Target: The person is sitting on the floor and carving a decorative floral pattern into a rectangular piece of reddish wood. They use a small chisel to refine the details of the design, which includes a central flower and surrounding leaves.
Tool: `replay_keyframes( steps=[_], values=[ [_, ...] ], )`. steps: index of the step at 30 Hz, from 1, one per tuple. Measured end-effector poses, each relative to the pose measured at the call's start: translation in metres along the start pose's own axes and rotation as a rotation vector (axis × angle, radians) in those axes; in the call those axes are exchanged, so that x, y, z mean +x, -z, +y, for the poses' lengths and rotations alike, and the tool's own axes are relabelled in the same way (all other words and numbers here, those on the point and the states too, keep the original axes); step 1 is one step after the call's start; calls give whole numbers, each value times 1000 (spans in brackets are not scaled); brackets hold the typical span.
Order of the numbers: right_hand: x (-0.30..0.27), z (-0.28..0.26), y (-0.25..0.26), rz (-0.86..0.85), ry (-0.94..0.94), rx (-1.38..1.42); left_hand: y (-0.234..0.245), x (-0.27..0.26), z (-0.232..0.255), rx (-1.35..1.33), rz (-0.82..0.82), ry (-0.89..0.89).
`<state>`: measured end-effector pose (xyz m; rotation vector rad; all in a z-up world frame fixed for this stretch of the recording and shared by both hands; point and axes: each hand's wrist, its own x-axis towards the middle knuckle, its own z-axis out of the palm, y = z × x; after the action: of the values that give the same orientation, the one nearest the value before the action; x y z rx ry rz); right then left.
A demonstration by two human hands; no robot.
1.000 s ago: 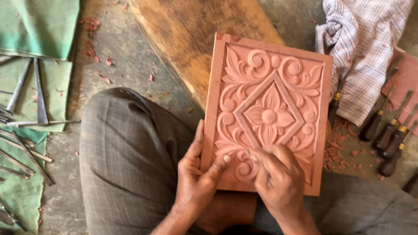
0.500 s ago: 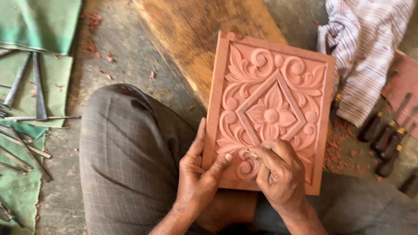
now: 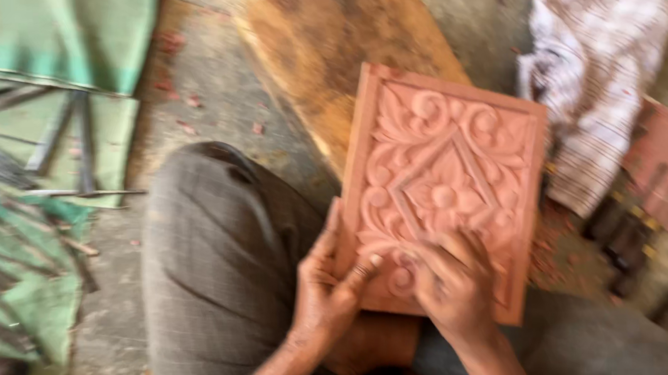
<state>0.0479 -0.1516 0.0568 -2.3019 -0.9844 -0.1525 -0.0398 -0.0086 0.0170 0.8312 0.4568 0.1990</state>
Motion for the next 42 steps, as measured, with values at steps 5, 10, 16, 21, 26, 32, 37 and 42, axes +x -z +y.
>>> replay_keyframes(
  steps=[5, 10, 16, 21, 26, 32, 37, 42],
  values=[
    [2, -5, 9, 2, -39, -34, 0, 4, 10, 126, 19, 63],
    [-1, 3, 6, -59, -15, -39, -2, -1, 0, 18, 16, 42],
    [2, -6, 8, -22, -28, -40, -1, -1, 7, 66, 28, 125],
    [4, -5, 13, -17, 8, -44, 2, 3, 2, 48, -13, -20],
    [1, -1, 5, -51, -34, 10, 4, -2, -9, -25, 10, 68],
    [3, -5, 1, -6, -41, -54, 3, 1, 1, 57, -12, -11],
    [-1, -3, 3, -5, -59, -21, 0, 3, 6, 48, 29, 96],
    [-1, -4, -5, 16, -28, -57, 1, -1, -1, 3, -6, 56]
  ],
)
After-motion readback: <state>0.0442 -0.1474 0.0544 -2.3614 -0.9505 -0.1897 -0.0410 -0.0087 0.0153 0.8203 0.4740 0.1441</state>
